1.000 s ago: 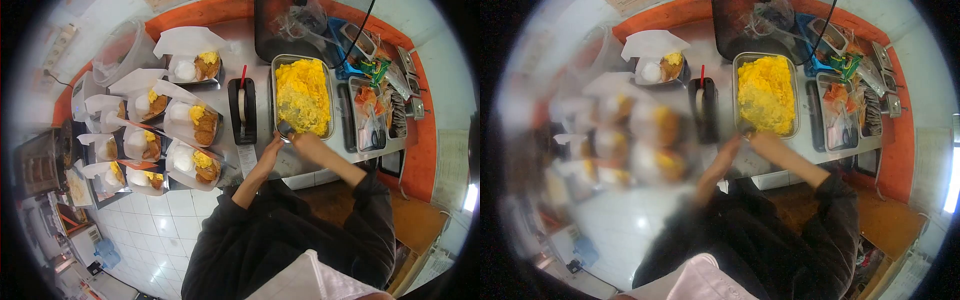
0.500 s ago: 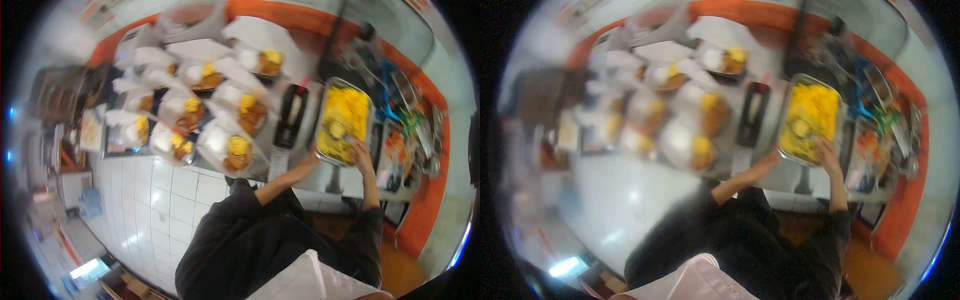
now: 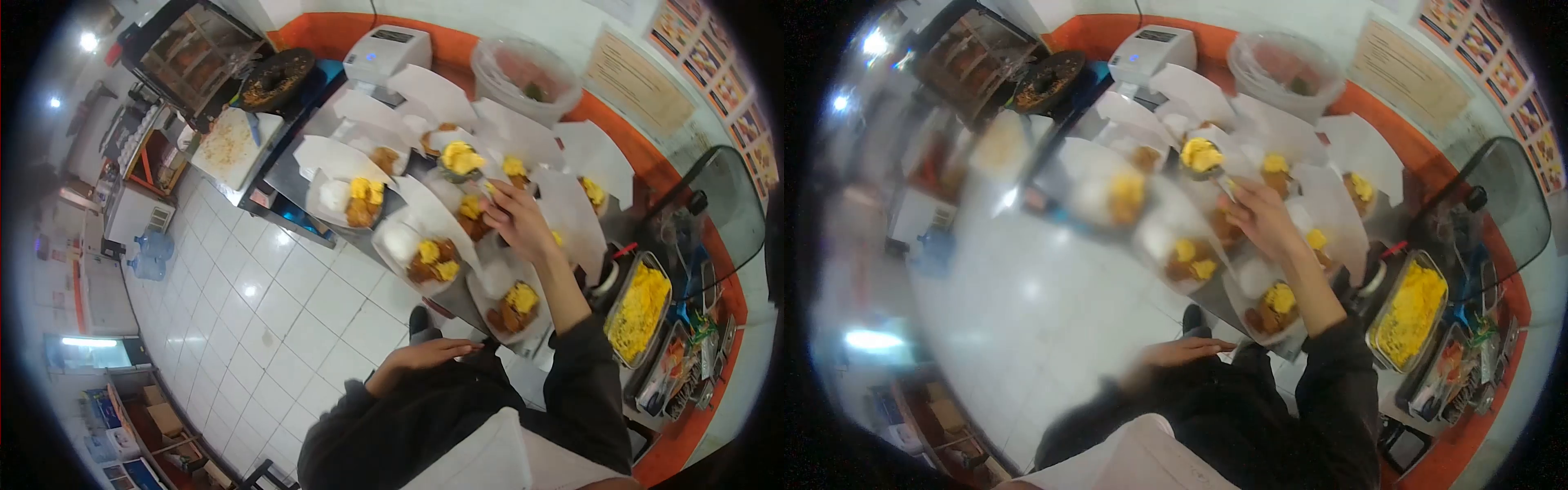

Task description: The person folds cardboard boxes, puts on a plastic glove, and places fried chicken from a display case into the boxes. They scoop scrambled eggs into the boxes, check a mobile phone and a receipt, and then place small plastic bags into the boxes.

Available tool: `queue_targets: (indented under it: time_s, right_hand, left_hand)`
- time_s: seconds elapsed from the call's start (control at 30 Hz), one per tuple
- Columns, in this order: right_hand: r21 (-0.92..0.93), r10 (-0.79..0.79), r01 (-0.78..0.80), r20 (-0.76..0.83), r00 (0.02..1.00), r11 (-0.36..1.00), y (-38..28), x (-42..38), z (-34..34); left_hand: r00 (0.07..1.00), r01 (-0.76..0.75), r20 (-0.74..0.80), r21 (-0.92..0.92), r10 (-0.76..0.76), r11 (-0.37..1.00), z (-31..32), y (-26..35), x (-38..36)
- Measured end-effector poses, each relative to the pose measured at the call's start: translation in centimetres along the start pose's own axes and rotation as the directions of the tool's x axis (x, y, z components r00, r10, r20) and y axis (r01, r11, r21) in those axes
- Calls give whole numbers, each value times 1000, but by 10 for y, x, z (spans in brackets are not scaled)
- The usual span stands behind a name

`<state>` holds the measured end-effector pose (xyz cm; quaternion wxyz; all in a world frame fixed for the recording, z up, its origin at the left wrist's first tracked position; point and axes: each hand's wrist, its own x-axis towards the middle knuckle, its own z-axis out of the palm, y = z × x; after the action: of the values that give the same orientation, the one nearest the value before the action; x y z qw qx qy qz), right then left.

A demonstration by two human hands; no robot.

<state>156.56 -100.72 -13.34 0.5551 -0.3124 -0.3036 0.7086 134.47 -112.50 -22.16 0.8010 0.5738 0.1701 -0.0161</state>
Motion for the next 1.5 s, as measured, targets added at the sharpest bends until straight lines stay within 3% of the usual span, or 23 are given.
queue_targets:
  time_s: [0.13,0.2,0.23,0.27,0.3,0.33,0.4,0.43,0.47,0.5,0.6,0.73,0.83,0.93,0.97,1.0,1.13,1.23,1.27,1.3,1.33,1.47,1.5]
  right_hand:
    - [-184,49,-32,90,995,982,46,124,-1]
    - [-625,6,60,103,995,778,71,168,-15]
    - [-627,6,61,104,995,777,91,188,-28]
    - [-935,-121,188,158,980,302,113,207,-42]
    - [-940,-196,202,261,945,-276,122,216,-44]
    - [-944,-202,187,246,948,-271,128,219,-51]
    - [-717,-78,295,438,896,-632,125,211,-44]
    - [-722,-89,275,422,902,-635,122,208,-41]
    - [-916,-238,332,383,893,-226,111,201,-23]
    - [-900,-363,374,279,889,224,98,193,-9]
    - [-919,-418,394,347,840,29,58,166,-3]
    - [-979,-571,87,-36,821,185,-25,39,27]
    - [-966,-821,-138,-257,509,217,-39,-80,-7]
    - [-873,-970,-471,-209,124,128,-11,-198,-72]
    - [-687,-886,-640,-464,23,343,1,-231,-83]
    - [-663,-885,-650,-464,-35,373,17,-255,-106]
    - [-324,-876,-937,-481,44,131,58,-324,-205]
    - [-460,-782,-838,-620,66,294,45,-344,-153]
    - [-531,-907,-816,-421,20,228,63,-352,-127]
    - [-786,-951,-582,-301,69,207,86,-369,-148]
    - [-822,-973,-544,-228,42,170,92,-399,-63]
    - [-771,-983,-625,-182,33,122,206,-558,68]
    - [-672,-985,-720,-123,-120,172,242,-605,98]
  left_hand:
    - [975,-24,-221,-56,11,998,-38,6,-77]
    - [942,-73,-335,-220,-5,973,-56,-14,-100]
    - [935,-48,-353,-215,-32,975,-63,-11,-111]
    - [936,-46,-350,-213,-33,976,-71,-15,-117]
    - [930,-54,-367,-209,-27,976,-78,-20,-124]
    - [925,-59,-379,-208,-25,976,-84,-23,-130]
    - [928,-68,-373,-194,-9,979,-94,-21,-137]
    - [927,-77,-376,-200,-4,977,-99,-19,-137]
    - [926,-89,-377,-205,5,975,-104,-17,-135]
    - [936,-82,-351,-201,7,976,-107,-16,-134]
    - [942,-3,-328,-202,-65,979,-123,-10,-124]
    - [989,43,-132,-216,-72,976,-150,-58,-95]
    - [982,177,90,-102,-168,979,-178,-95,-67]
    - [883,434,173,58,-437,899,-175,-85,-37]
    - [902,389,171,75,-397,918,-156,-58,-38]
    - [923,338,163,87,-348,937,-142,-44,-33]
    - [918,193,307,209,-251,959,-56,30,-25]
    - [876,168,394,293,-279,941,-18,5,-12]
    - [855,173,418,325,-306,930,-1,-6,-8]
    - [838,197,427,345,-340,918,16,-17,-6]
    - [821,220,434,360,-372,906,34,-32,-4]
    - [769,353,417,356,-485,865,117,-91,-19]
    - [756,379,414,353,-506,855,144,-108,-21]
